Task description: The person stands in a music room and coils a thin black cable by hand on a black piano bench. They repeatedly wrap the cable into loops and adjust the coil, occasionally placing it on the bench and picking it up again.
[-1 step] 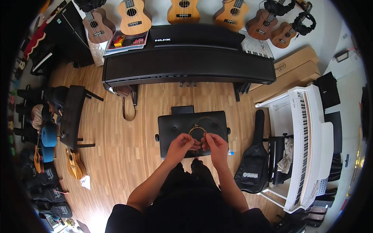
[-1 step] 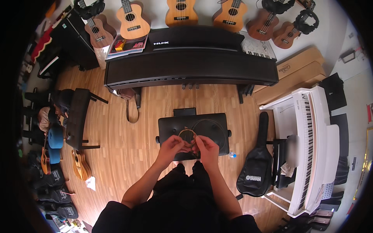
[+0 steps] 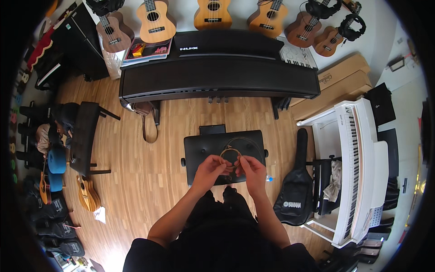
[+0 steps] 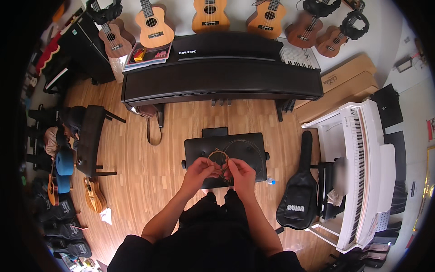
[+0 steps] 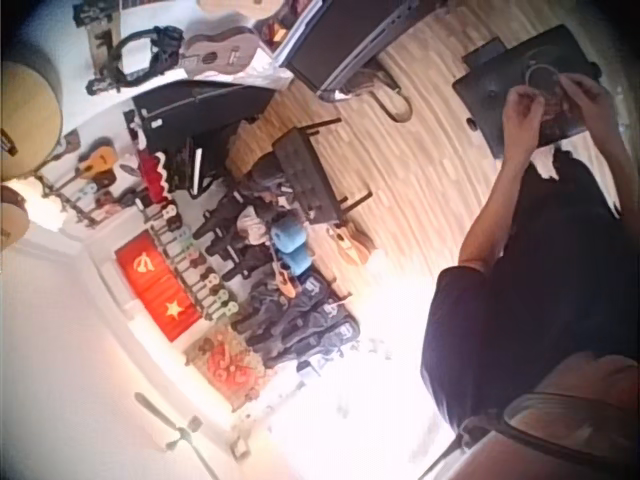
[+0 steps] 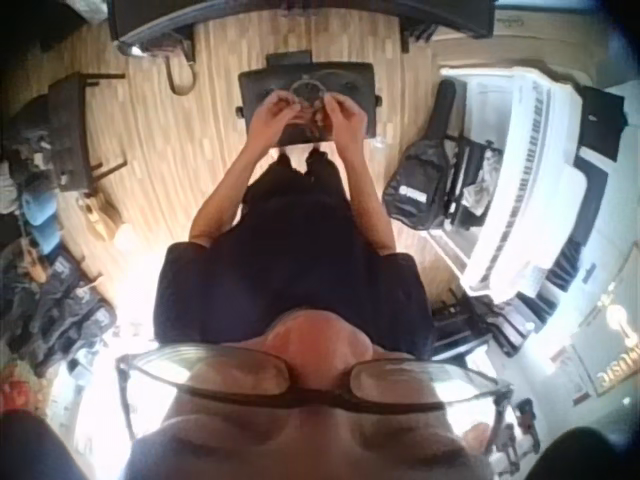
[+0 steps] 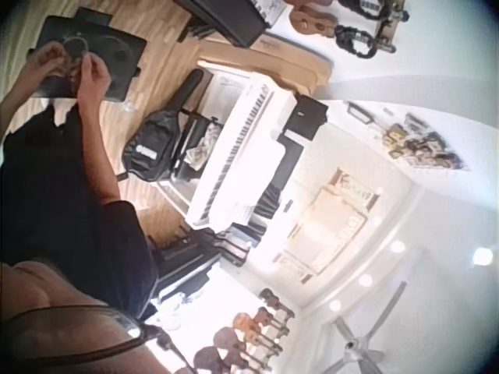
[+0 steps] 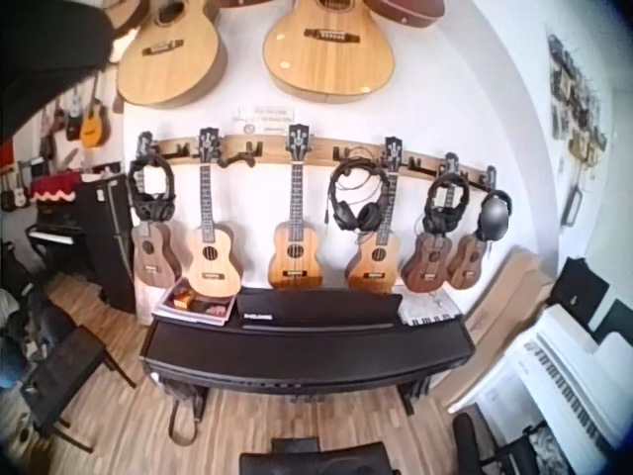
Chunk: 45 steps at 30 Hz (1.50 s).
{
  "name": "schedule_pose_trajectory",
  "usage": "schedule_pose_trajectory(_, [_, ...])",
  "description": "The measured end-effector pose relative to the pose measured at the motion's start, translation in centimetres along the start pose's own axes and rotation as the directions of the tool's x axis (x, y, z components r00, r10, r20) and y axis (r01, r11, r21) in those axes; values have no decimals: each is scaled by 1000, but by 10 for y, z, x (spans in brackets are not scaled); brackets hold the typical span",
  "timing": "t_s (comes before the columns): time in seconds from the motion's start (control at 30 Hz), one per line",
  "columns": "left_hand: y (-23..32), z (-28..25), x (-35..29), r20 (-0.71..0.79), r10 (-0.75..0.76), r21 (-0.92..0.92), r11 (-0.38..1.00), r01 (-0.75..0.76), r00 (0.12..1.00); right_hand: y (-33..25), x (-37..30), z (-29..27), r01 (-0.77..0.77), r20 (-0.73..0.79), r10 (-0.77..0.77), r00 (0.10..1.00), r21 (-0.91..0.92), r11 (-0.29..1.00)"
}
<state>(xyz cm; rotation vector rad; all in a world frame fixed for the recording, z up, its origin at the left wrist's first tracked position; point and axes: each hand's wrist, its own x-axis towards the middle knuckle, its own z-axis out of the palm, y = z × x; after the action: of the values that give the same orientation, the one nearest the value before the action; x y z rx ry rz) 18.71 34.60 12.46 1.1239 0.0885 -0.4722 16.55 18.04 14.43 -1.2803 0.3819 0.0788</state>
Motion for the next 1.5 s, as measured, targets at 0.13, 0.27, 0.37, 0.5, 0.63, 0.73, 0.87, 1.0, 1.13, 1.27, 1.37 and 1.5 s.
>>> schedule_pose_trajectory(0.13, [38, 15, -13, -16, 137, 147, 980, -134, 990, -19, -22, 8, 48, 3, -48, 999, -4, 999])
schedule_pose_trajectory(0.27, [50, 24, -20, 45, 153, 241, 957, -159, 987, -31, -37, 7, 84, -9, -84, 996, 12, 996])
schedule_pose_trajectory(0.37, [50, 36, -24, 34, 181, 238, 954, -184, 983, -42, -45, 2, 109, 2, -109, 994, 49, 993])
schedule_pose_trajectory(0.5, [44, 61, -29, 14, 234, 196, 953, -232, 972, -50, -50, -12, 189, 35, -190, 981, 25, 982])
schedule_pose_trajectory(0.63, [41, 87, -30, 58, 234, 250, 938, -241, 971, -54, -49, -34, 231, 16, -231, 973, -4, 973])
schedule_pose_trajectory(0.73, [35, 110, -31, 34, 278, 275, 921, -277, 960, -62, -48, -48, 246, 10, -246, 969, -72, 967])
schedule_pose_trajectory(0.87, [22, 126, -30, 16, 404, 356, 853, -383, 915, -75, -47, -59, 231, -41, -239, 970, -139, 963])
schedule_pose_trajectory(1.0, [23, 139, -28, -25, 463, 452, 796, -403, 886, -78, -45, -69, 378, -54, -390, 919, -157, 912])
schedule_pose_trajectory(1.13, [20, 142, -24, 31, 580, 506, 694, -513, 814, -84, -45, -74, 579, -16, -640, 768, -410, 705])
schedule_pose_trajectory(1.27, [18, 148, -24, -46, 553, 329, 795, -510, 832, -88, -46, -73, 722, 92, -830, 550, -552, 417])
schedule_pose_trajectory(1.37, [17, 151, -26, -89, 514, 200, 848, -491, 853, -86, -47, -70, 756, 115, -865, 488, -551, 354])
schedule_pose_trajectory(1.5, [16, 151, -27, -102, 467, 107, 883, -457, 878, -83, -46, -70, 778, 140, -892, 431, -559, 288])
